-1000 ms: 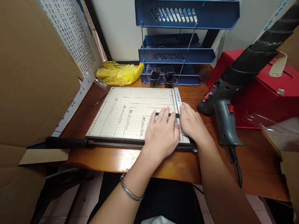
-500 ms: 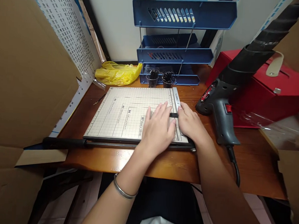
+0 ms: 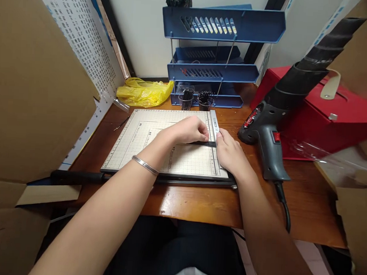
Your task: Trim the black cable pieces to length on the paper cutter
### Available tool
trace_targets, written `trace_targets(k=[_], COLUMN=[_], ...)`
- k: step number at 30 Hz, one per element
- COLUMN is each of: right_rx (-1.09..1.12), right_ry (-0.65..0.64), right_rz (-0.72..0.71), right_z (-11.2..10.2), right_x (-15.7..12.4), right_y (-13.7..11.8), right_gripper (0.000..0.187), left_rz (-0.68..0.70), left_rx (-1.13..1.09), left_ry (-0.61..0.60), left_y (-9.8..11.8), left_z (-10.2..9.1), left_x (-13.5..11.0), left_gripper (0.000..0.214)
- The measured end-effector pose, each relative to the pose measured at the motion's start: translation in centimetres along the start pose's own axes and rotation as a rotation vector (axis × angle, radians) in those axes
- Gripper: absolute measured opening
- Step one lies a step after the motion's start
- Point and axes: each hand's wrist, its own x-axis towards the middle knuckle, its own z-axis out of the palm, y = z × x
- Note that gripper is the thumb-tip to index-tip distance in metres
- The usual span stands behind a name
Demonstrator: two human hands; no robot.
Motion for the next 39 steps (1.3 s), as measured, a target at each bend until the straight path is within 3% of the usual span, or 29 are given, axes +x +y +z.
trace_targets(k=[16,25,28,34,36,39], right_rx=[-0.006,-0.037,-0.002,0.278,0.372,0.528], right_ry=[-0.012,-0.015,0.07,0.44,0.452,0.355], right_rz=[-0.02,0.004,0.011,-0.138,-0.159,-0.182], right_z=[0.2,-0.2,0.0,0.5,0.5,0.5], right_x=[0.2,0.0,0.1,0.9,0.9,0.8], right_y=[0.4,0.0,0.3,0.8,0.7,0.4], right_gripper=[0.06,0.06,0.057,0.039,0.038,0.045], left_rz=[-0.029,0.073,0.099,0.089,0.093,0.116], left_rx=[0.095,0.29,0.375,0.38,0.336,0.26], left_ry=[-0.058,-0.048,-0.009,0.114,0.158,0.196], left_y=[1.0,1.3,1.5,1.1,0.7,0.3], left_z=[-0.4,0.0,0.4,-0.7,-1.4,-2.0], left_x=[0.1,0.0,-0.3,-0.7,-0.9,-1.3], left_gripper=[0.015,0.017,0.016,0.017,0.016,0.017])
